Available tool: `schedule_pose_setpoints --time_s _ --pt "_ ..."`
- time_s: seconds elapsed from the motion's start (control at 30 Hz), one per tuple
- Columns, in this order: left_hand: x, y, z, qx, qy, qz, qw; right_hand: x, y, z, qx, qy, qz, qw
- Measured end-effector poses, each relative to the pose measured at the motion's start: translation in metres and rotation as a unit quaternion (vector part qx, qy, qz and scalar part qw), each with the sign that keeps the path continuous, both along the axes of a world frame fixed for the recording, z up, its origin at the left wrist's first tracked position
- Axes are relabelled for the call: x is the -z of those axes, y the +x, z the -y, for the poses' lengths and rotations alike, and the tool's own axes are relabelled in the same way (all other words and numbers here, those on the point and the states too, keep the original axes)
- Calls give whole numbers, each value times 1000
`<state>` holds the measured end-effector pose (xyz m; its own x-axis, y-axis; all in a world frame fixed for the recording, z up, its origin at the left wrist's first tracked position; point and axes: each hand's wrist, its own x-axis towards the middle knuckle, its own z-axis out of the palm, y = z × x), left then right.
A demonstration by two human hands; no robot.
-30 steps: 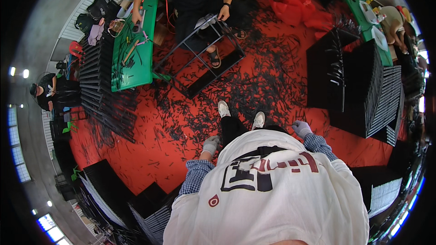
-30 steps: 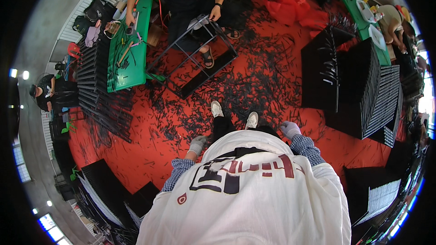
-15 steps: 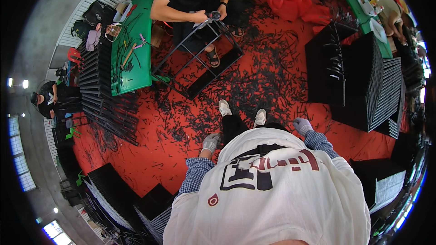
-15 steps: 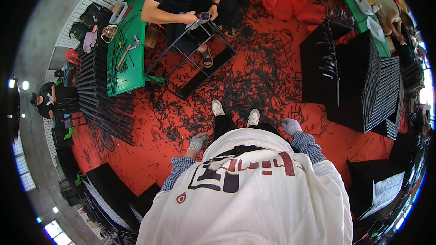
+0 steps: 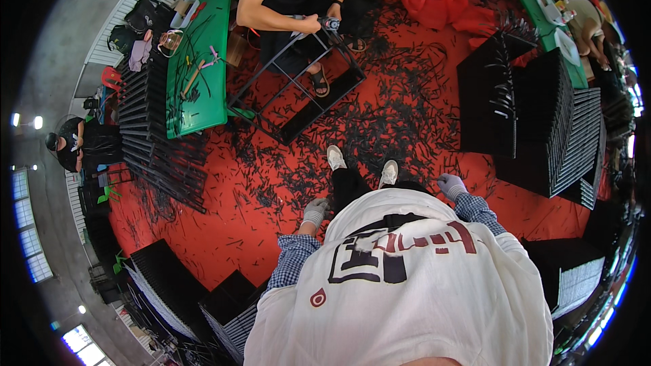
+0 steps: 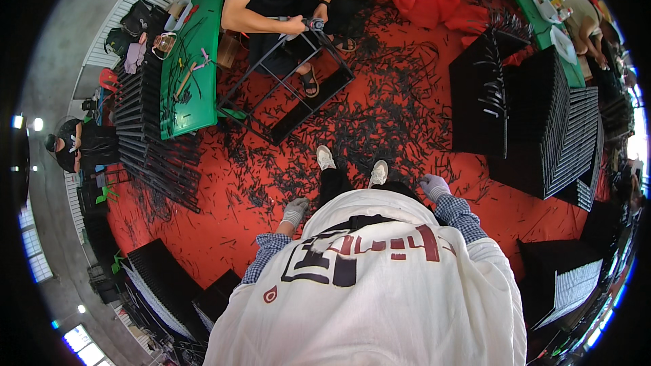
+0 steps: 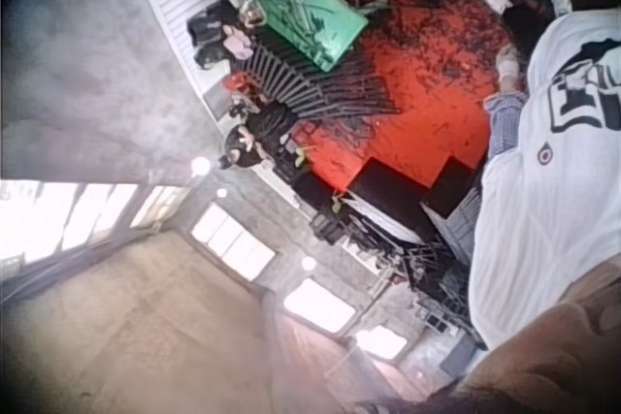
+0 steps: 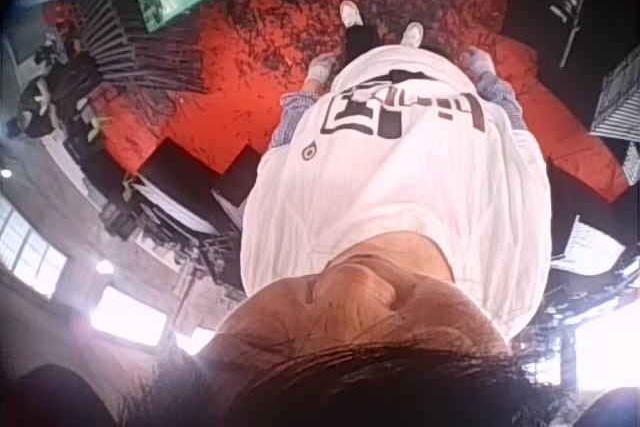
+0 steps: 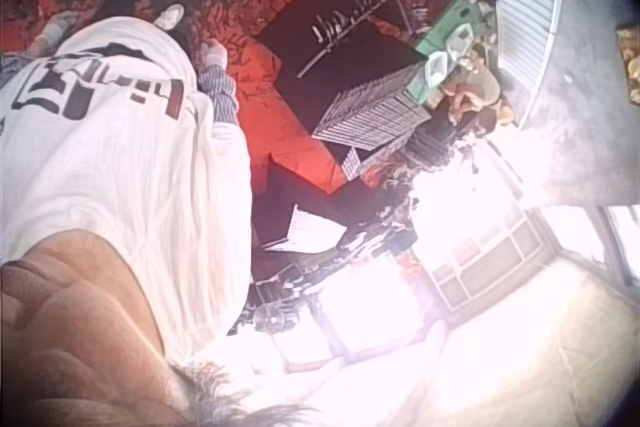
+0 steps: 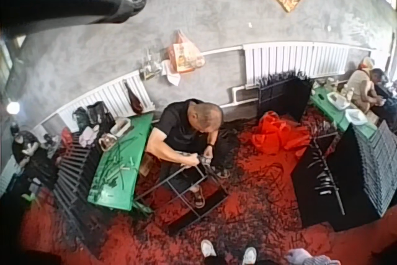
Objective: The person assists a coworker with weaving and securing synthetic strips onto a metal frame by hand, holding the frame and pulling the strips while the coworker attaches them using a tool.
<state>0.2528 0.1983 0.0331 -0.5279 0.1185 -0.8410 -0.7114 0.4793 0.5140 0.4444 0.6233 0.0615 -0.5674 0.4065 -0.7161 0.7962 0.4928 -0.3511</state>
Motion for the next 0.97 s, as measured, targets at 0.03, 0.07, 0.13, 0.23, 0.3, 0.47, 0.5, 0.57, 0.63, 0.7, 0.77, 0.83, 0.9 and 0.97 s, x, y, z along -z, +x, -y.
schedule_pose_setpoints --time_s 0.03,0.07,0.13,0.23,0.3,0.47,0.5,0.57,0.63,0.7,0.77,0.83,0.9,0.97 --pt "0 0 0 -2 1 0 1000 0 0 0 0 0 0 1000" --pt "-1 0 -1 -2 1 0 1000 -2 -1 1 2 2 7 1000" --pt "-3 0 -2 11 -9 -4 1000 -3 -1 1 3 4 13 1000" --pt "-8 -1 -4 9 -5 -3 1000 -1 0 0 0 1 11 1000" --pt "-17 -2 -11 15 -18 -1 1000 -3 -1 0 -8 -2 26 1000" --pt "-6 -1 -5 7 -13 1 1000 -9 -3 1 2 -6 22 1000" --pt "-1 -1 -2 6 -5 -6 1000 -10 -3 2 3 -7 21 1000" --pt "6 0 0 6 3 -12 1000 -13 -5 2 1 -6 19 1000" --pt "10 0 2 -16 16 5 1000 -14 -5 2 -2 -6 17 1000" --pt "7 0 -1 -18 15 6 1000 -10 -4 1 0 -1 21 1000" --pt "3 -1 -4 -19 14 6 1000 -5 -1 0 2 0 16 1000" --pt "-3 -2 -7 -4 1 3 1000 0 1 -1 5 1 10 1000" --pt "-5 -2 -7 4 -4 3 1000 2 2 -1 0 2 4 1000" --pt "-6 -2 -7 14 -8 3 1000 3 2 -2 8 -3 12 1000"
